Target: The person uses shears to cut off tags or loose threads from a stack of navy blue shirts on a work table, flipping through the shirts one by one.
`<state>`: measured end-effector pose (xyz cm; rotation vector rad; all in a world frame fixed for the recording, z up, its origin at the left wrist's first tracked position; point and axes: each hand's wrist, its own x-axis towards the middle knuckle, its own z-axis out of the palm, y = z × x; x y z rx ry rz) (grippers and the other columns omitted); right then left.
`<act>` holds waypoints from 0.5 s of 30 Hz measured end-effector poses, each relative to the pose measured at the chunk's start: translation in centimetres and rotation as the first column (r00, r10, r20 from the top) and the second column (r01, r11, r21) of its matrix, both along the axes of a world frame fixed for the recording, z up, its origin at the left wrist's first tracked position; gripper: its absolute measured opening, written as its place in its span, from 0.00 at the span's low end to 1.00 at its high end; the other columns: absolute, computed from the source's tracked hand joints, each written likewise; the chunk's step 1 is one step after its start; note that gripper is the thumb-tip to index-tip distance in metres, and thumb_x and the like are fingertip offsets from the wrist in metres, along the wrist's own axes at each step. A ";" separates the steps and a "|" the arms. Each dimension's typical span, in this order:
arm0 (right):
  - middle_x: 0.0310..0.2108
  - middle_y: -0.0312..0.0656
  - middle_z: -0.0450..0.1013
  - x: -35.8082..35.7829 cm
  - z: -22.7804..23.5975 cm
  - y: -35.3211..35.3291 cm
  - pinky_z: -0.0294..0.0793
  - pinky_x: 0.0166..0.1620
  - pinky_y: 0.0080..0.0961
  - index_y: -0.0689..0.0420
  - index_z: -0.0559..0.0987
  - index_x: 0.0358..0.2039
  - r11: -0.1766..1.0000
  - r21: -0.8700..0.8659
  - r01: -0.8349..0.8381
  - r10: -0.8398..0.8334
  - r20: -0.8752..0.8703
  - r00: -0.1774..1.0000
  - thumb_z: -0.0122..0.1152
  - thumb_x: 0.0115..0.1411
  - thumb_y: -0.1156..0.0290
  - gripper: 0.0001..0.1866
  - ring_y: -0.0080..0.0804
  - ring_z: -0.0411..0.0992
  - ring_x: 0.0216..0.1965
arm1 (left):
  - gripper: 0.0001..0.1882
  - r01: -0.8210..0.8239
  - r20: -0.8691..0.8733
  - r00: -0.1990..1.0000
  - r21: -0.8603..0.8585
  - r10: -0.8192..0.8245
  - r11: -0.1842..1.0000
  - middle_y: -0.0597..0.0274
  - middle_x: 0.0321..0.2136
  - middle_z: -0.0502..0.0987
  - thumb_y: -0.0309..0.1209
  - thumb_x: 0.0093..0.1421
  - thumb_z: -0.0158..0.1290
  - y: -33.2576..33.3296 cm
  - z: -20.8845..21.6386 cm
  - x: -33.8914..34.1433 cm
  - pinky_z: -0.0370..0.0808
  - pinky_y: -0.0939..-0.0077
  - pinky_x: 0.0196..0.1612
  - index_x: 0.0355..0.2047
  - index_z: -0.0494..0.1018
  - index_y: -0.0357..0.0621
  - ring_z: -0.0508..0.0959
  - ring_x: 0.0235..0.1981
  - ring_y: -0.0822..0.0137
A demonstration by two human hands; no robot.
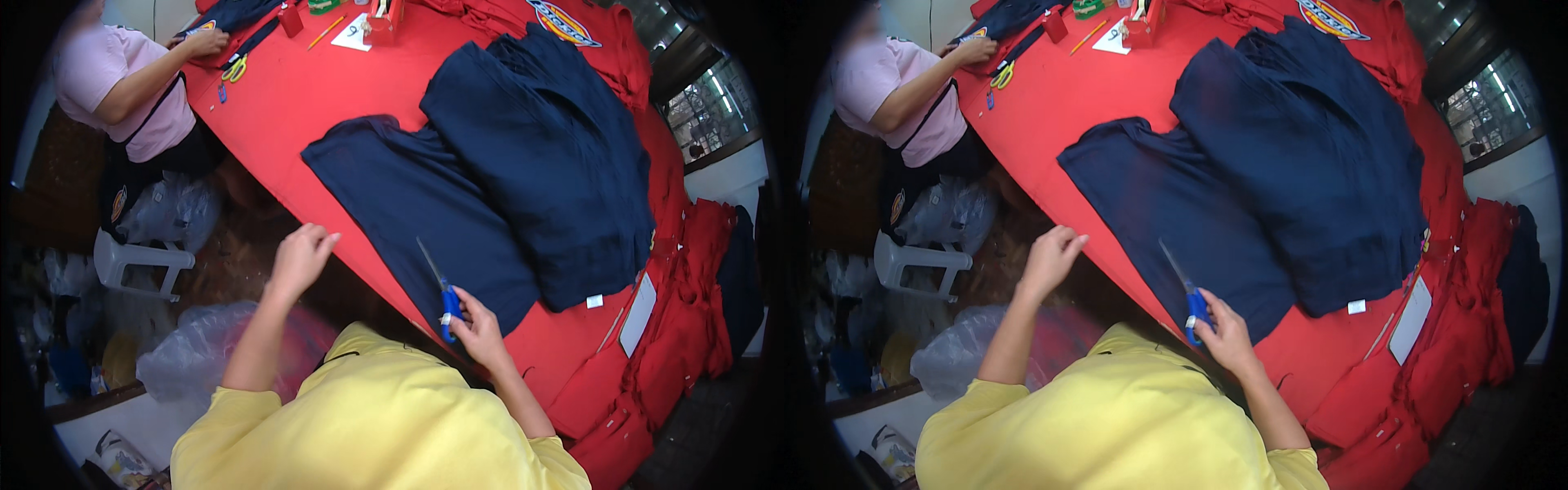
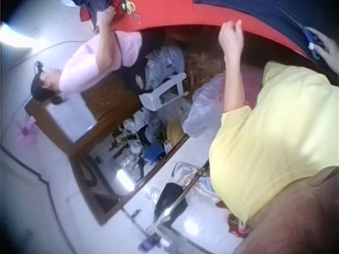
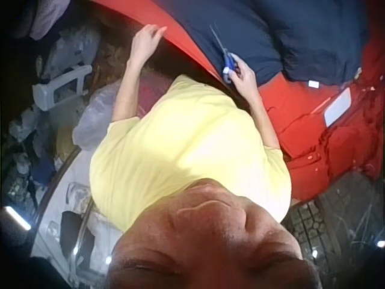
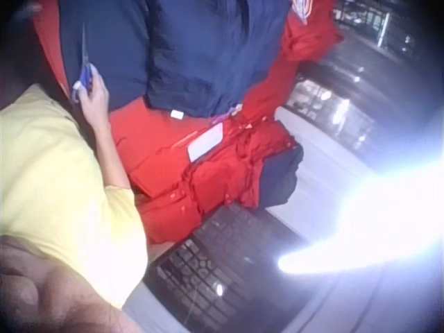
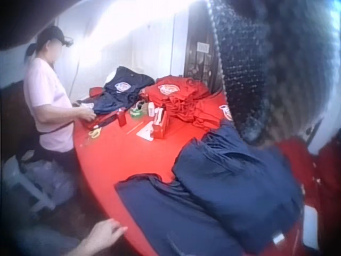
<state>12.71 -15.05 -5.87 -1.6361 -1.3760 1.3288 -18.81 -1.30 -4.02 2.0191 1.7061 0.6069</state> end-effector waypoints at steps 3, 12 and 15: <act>0.44 0.46 0.68 -0.1 -0.1 -3.5 0.75 0.46 0.26 0.64 0.63 0.60 0.995 -0.101 0.019 -0.045 -0.259 0.965 0.60 0.58 0.75 0.30 0.35 0.76 0.43 | 0.16 -0.024 0.013 1.000 0.120 0.022 0.992 0.54 0.23 0.71 0.39 0.58 0.56 -3.2 -2.4 5.0 0.70 0.62 0.33 0.23 0.73 0.38 0.73 0.28 0.54; 0.43 0.45 0.66 6.5 0.8 -10.7 0.81 0.41 0.29 0.67 0.57 0.62 0.949 -0.109 0.297 -0.315 -0.416 0.853 0.54 0.60 0.79 0.31 0.37 0.76 0.43 | 0.19 -0.048 -0.086 0.994 0.201 0.066 0.978 0.54 0.21 0.72 0.39 0.60 0.54 -5.2 -4.1 9.1 0.68 0.59 0.30 0.19 0.68 0.40 0.73 0.25 0.52; 0.43 0.47 0.67 8.2 1.2 -12.0 0.81 0.40 0.28 0.67 0.56 0.62 0.929 -0.089 0.358 -0.363 -0.401 0.841 0.53 0.60 0.79 0.31 0.36 0.76 0.43 | 0.23 -0.198 0.298 0.922 -0.185 0.247 0.963 0.57 0.18 0.74 0.43 0.63 0.52 -5.9 -3.8 9.0 0.70 0.68 0.26 0.16 0.67 0.41 0.74 0.20 0.61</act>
